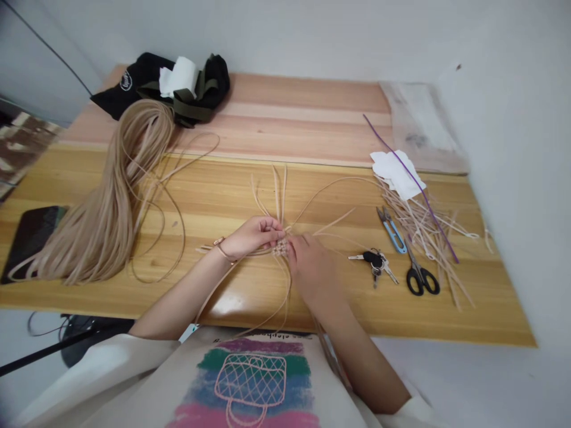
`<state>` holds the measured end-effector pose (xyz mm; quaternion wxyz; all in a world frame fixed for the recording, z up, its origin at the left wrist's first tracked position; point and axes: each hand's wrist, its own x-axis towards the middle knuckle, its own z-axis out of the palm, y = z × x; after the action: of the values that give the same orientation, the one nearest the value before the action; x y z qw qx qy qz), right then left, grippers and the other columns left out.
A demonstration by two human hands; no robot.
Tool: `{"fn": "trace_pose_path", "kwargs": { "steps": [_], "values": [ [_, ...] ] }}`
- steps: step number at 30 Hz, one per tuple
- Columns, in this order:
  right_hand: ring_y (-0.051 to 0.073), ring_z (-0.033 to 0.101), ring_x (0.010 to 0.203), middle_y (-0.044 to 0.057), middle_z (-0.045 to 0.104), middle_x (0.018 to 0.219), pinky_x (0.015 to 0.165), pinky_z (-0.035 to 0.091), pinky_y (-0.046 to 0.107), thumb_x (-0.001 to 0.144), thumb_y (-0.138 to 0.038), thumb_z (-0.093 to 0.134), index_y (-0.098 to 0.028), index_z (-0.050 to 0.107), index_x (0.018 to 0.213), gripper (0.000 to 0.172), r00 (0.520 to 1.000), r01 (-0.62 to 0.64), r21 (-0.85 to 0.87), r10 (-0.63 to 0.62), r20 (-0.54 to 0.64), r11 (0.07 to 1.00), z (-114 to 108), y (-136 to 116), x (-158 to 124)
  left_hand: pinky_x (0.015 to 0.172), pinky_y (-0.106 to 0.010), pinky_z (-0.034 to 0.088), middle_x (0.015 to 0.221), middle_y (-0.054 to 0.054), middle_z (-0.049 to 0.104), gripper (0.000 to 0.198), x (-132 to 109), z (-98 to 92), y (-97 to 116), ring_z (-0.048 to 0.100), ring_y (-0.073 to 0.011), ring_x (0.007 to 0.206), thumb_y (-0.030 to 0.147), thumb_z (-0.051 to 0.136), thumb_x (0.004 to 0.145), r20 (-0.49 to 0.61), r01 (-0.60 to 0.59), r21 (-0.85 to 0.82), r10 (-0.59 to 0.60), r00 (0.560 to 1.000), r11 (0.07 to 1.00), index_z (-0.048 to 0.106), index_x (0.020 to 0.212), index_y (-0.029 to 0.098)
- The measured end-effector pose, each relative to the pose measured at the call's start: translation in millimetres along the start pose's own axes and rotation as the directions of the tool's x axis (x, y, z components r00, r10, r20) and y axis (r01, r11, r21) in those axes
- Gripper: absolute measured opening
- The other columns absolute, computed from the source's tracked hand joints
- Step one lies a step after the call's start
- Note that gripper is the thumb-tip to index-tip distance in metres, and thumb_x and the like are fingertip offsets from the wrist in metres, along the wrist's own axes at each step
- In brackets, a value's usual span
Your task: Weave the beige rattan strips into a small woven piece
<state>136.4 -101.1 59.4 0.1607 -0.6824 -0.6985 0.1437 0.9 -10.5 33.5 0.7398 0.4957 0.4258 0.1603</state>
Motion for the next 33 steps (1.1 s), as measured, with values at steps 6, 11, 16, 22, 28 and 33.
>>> {"fn": "trace_pose_path", "kwargs": {
  "steps": [6,11,16,22,28,33],
  "values": [
    [0.022,0.061,0.082,0.008,0.068,0.091,0.069,0.044,0.032,0.089,-0.023,0.04,-0.017,0.064,0.096,0.026,0.999,0.037,0.063,-0.036,-0.012,0.997,-0.7,0.6,-3.9,0.04,-0.013,0.033,0.047,0.007,0.053,0.01,-0.8,0.2,-0.3,0.045,-0.0016,0.038,0.013,0.063,0.075,-0.017,-0.03,0.01,0.031,0.999,0.999,0.055,0.08,0.01],
    [0.022,0.06,0.081,0.008,0.067,0.088,0.07,0.044,0.033,0.089,-0.021,0.041,-0.016,0.063,0.097,0.024,0.999,0.048,0.073,-0.048,-0.001,0.996,-1.4,2.2,-7.5,0.044,-0.014,0.038,0.049,0.005,0.054,0.006,-0.2,0.2,1.2,0.048,-0.0028,0.042,0.011,0.062,0.074,0.015,-0.065,0.068,0.064,0.998,0.996,0.059,0.078,0.008],
    [0.024,0.056,0.08,0.01,0.062,0.085,0.068,0.043,0.035,0.085,-0.021,0.048,-0.016,0.065,0.093,0.019,1.0,0.013,-0.123,-0.011,0.011,0.992,-8.5,-7.8,-11.2,0.044,-0.015,0.039,0.048,0.005,0.054,0.004,1.6,0.3,2.9,0.048,-0.0039,0.042,0.011,0.059,0.075,0.056,-0.068,0.129,0.062,0.997,0.989,0.057,0.072,0.009],
    [0.022,0.053,0.084,0.008,0.061,0.087,0.075,0.042,0.034,0.085,-0.023,0.053,-0.02,0.069,0.086,0.016,0.971,0.215,-0.098,-0.224,-0.083,0.972,4.5,-20.4,-3.6,0.045,-0.014,0.038,0.053,0.004,0.058,0.009,5.0,-6.4,4.9,0.052,-0.004,0.045,0.001,0.055,0.069,0.184,-0.018,0.045,0.01,0.983,0.999,0.056,0.071,0.009],
    [0.019,0.049,0.077,0.005,0.058,0.075,0.071,0.042,0.031,0.085,-0.019,0.054,-0.02,0.07,0.085,0.016,0.875,0.32,-0.171,-0.36,-0.325,0.932,38.8,-25.8,0.5,0.046,-0.013,0.035,0.051,0.005,0.059,0.014,5.7,-13.5,5.4,0.052,-0.0032,0.046,-0.003,0.051,0.065,0.233,-0.013,0.024,0.007,0.973,1.0,0.056,0.071,0.009],
    [0.019,0.051,0.083,0.007,0.059,0.083,0.075,0.044,0.031,0.084,-0.016,0.054,-0.019,0.066,0.076,0.014,0.861,0.289,-0.091,-0.3,-0.411,0.953,41.9,-22.5,-2.0,0.047,-0.013,0.035,0.053,0.004,0.06,0.012,6.5,-12.8,4.6,0.049,-0.002,0.046,-0.003,0.052,0.067,0.24,0.01,0.006,-0.011,0.971,1.0,0.057,0.067,0.007]
  ]
}}
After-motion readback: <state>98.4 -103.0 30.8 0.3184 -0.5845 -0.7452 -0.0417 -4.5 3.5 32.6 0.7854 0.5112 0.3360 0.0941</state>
